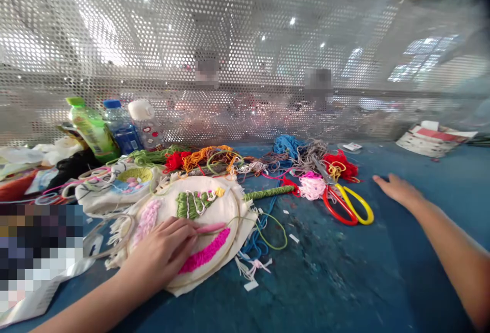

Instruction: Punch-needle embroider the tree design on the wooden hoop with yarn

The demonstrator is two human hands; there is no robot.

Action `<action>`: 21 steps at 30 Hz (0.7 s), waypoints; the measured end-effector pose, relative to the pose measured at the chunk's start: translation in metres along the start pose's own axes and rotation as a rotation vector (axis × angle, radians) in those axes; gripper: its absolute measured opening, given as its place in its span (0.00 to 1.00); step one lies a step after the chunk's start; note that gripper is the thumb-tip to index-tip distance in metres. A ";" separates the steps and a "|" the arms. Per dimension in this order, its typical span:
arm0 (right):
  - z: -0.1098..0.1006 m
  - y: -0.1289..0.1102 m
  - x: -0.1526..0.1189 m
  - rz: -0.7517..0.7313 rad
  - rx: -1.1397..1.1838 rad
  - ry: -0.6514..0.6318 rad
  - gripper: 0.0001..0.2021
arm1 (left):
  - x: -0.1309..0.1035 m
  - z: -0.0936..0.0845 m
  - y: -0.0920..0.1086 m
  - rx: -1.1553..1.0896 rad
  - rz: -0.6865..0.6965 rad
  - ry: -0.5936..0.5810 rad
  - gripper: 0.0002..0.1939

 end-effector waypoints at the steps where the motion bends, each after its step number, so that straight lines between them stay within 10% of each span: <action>1: 0.003 0.002 0.000 0.055 -0.036 0.010 0.26 | 0.000 0.000 0.000 0.002 -0.004 -0.005 0.12; 11: -0.005 0.016 -0.005 0.205 -0.146 -0.005 0.21 | -0.003 -0.001 0.002 -0.005 -0.027 -0.022 0.11; 21: -0.049 -0.026 0.001 0.121 -0.128 0.158 0.19 | -0.004 0.001 0.001 -0.007 -0.024 -0.001 0.11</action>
Point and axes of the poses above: each hand's wrist, its own x-axis towards the middle knuckle, its own z-axis out of the palm, y = z × x, the point moved 4 cm from there along x, towards the middle knuckle, and after that the axes turned 2 degrees about y, right-handed, at the moved point
